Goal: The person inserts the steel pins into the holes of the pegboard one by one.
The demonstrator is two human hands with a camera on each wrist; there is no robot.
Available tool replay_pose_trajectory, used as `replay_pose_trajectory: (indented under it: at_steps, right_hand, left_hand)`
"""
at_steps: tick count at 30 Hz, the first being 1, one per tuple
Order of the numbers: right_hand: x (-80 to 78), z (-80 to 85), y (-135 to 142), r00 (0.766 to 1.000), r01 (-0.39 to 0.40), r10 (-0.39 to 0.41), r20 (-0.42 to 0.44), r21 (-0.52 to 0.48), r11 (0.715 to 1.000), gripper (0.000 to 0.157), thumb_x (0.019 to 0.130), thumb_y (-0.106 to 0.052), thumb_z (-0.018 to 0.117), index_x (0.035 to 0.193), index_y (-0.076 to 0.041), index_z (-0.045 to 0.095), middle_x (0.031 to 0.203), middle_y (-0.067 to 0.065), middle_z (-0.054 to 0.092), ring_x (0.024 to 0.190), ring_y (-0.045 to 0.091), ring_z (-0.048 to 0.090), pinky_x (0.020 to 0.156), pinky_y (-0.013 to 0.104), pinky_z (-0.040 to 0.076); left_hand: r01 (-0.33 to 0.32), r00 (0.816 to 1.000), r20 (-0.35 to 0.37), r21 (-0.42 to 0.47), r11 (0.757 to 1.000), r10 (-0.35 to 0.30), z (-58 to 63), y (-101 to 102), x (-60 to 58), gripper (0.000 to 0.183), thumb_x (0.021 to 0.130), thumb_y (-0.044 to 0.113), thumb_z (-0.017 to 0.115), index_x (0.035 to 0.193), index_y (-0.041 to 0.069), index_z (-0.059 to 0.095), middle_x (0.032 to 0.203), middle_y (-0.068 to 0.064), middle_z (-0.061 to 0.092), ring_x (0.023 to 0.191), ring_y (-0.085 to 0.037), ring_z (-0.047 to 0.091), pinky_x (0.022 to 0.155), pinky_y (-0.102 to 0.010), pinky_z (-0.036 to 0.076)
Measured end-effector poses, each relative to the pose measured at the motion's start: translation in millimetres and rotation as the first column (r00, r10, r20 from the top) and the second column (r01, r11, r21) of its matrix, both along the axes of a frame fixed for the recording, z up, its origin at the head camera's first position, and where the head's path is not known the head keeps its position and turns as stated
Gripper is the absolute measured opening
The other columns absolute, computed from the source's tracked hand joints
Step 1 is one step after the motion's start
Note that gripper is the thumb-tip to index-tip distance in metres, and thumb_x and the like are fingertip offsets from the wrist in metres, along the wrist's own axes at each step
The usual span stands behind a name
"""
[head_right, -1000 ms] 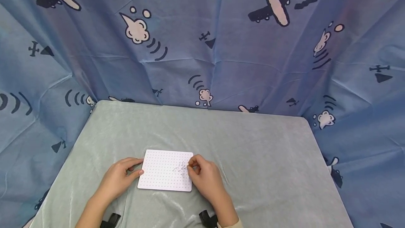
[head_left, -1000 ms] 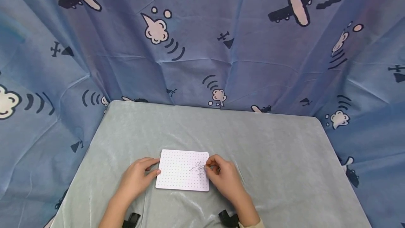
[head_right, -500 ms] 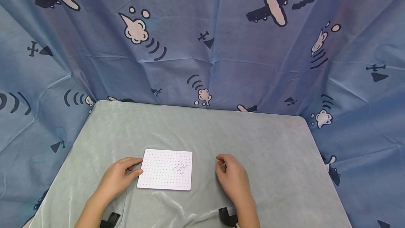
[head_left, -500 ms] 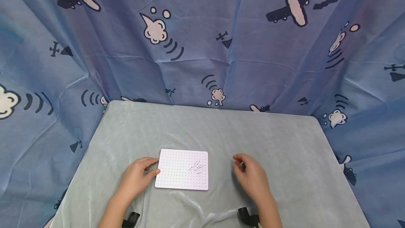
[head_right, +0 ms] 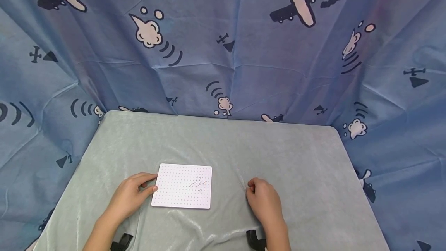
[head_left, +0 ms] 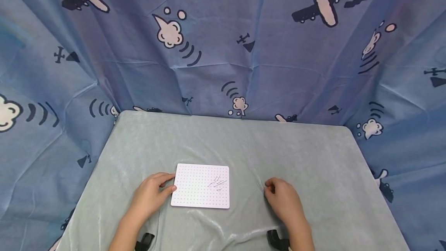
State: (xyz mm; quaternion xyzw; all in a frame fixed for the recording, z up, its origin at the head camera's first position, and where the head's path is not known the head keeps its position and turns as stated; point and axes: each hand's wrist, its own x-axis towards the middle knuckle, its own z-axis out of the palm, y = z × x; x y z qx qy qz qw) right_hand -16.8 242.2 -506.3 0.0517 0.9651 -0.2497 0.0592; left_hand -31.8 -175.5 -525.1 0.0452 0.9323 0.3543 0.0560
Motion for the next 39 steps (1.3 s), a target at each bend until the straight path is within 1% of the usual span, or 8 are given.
replay_pose_trajectory:
  at_steps: [10,13,17,20,26,31,35,39]
  right_hand:
    - [-2.0,-0.9,-4.7,1.000,-0.004,0.004,-0.002,0.058,0.998,0.006,0.097,-0.012,0.079,0.098,-0.006,0.079,0.084,0.000,0.069,0.071,0.014,0.060,0.068,0.044,0.057]
    - [-2.2,1.2,-7.5,0.999,-0.027,0.028,-0.016,0.101,0.995,0.006,0.096,-0.012,0.080,0.096,-0.006,0.078,0.082,0.001,0.069,0.070,0.015,0.060,0.066,0.044,0.057]
    - [-2.1,-1.0,-10.3,0.995,-0.064,0.076,-0.061,0.174,0.983,0.006,0.094,-0.009,0.080,0.090,-0.007,0.076,0.080,0.002,0.069,0.067,0.016,0.060,0.064,0.044,0.057]
    - [-2.9,-4.8,-11.5,0.990,-0.080,0.101,-0.094,0.205,0.975,0.009,0.093,-0.009,0.080,0.086,-0.010,0.074,0.077,0.000,0.067,0.064,0.016,0.059,0.061,0.043,0.056]
    - [-4.9,-5.7,-15.7,0.984,-0.095,0.127,-0.128,0.228,0.969,0.015,0.092,-0.006,0.077,0.080,-0.012,0.071,0.070,-0.002,0.061,0.056,0.014,0.051,0.054,0.039,0.050]
    - [-5.0,-8.5,-18.7,0.974,-0.092,0.143,-0.174,0.275,0.957,0.025,0.087,-0.002,0.073,0.070,-0.014,0.061,0.061,-0.003,0.053,0.050,0.016,0.045,0.046,0.038,0.043]
    - [-5.1,-12.4,-18.7,0.974,-0.069,0.125,-0.186,0.283,0.957,0.028,0.084,-0.002,0.073,0.067,-0.016,0.055,0.058,-0.003,0.047,0.048,0.017,0.041,0.045,0.037,0.037]
    - [-5.3,-13.8,-15.8,0.980,-0.047,0.094,-0.176,0.250,0.967,0.026,0.082,-0.004,0.071,0.069,-0.017,0.053,0.057,-0.002,0.045,0.048,0.018,0.040,0.045,0.037,0.034]
  left_hand:
    - [0.004,1.000,-0.006,0.000,1.000,-0.004,-1.5,0.2,-0.5,0.040,0.096,0.025,0.088,0.135,0.018,0.079,0.134,0.002,0.074,0.107,-0.018,0.071,0.088,-0.047,0.060]
    - [0.003,1.000,-0.013,0.003,1.000,-0.003,-2.3,0.2,-0.4,0.040,0.096,0.025,0.088,0.135,0.018,0.080,0.134,0.002,0.075,0.106,-0.016,0.071,0.088,-0.046,0.060]
    - [0.000,1.000,-0.013,0.004,1.000,0.000,-3.0,-0.3,-0.3,0.040,0.096,0.025,0.088,0.135,0.019,0.080,0.134,0.002,0.075,0.105,-0.016,0.070,0.087,-0.045,0.059]
    - [-0.001,1.000,-0.010,0.004,1.000,0.001,-3.4,-1.2,-0.4,0.041,0.096,0.025,0.088,0.135,0.019,0.079,0.136,0.001,0.074,0.105,-0.015,0.070,0.087,-0.045,0.059]
    - [-0.004,1.000,-0.019,-0.005,1.000,0.004,-3.3,-1.7,-0.5,0.042,0.095,0.025,0.089,0.135,0.018,0.079,0.136,0.000,0.074,0.103,-0.015,0.070,0.086,-0.045,0.060]
    - [-0.001,1.000,-0.014,-0.006,1.000,0.001,-4.6,-1.5,-0.4,0.042,0.095,0.026,0.089,0.135,0.018,0.079,0.136,0.001,0.074,0.104,-0.016,0.070,0.086,-0.045,0.060]
    - [-0.002,1.000,-0.011,-0.008,1.000,0.002,-5.9,-1.2,-0.3,0.042,0.095,0.027,0.089,0.135,0.019,0.080,0.135,0.002,0.074,0.104,-0.015,0.070,0.086,-0.045,0.059]
    - [-0.005,1.000,-0.024,-0.010,1.000,0.005,-6.4,-1.0,-0.8,0.041,0.095,0.025,0.090,0.134,0.019,0.080,0.134,0.002,0.075,0.102,-0.014,0.070,0.086,-0.044,0.059]
